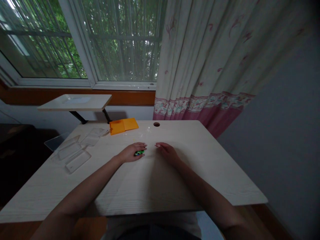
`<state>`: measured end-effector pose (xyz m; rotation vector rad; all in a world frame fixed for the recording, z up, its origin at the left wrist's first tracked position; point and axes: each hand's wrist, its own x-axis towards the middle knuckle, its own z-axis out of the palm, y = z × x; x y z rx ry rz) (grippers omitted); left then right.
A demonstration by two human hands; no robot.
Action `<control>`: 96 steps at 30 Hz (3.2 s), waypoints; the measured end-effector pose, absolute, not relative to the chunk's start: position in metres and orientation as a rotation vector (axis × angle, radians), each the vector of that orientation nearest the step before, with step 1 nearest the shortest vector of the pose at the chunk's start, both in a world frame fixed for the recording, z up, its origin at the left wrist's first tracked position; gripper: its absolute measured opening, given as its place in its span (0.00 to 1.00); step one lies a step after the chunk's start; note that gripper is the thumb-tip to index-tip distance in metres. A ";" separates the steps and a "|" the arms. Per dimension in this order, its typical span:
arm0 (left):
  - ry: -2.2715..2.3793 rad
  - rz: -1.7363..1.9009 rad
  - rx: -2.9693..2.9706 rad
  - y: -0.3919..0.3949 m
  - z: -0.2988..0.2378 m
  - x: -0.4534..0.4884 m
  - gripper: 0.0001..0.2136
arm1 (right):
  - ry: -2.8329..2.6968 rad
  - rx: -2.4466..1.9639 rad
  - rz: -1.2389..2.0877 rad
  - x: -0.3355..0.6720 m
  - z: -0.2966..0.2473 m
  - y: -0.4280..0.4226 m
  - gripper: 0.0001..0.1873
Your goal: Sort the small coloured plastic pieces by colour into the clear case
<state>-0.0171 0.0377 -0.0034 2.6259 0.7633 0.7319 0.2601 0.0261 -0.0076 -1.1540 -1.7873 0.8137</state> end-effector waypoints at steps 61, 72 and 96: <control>0.688 0.722 2.426 0.033 0.006 0.030 0.19 | -1.502 -1.220 0.760 0.277 -0.003 0.032 0.29; 1.057 1.021 2.327 0.004 0.015 -0.034 0.18 | -1.996 -0.980 0.634 0.256 -0.011 0.022 0.19; 1.362 1.012 2.306 0.005 -0.004 0.057 0.19 | -1.578 -0.832 1.209 0.230 -0.034 0.027 0.33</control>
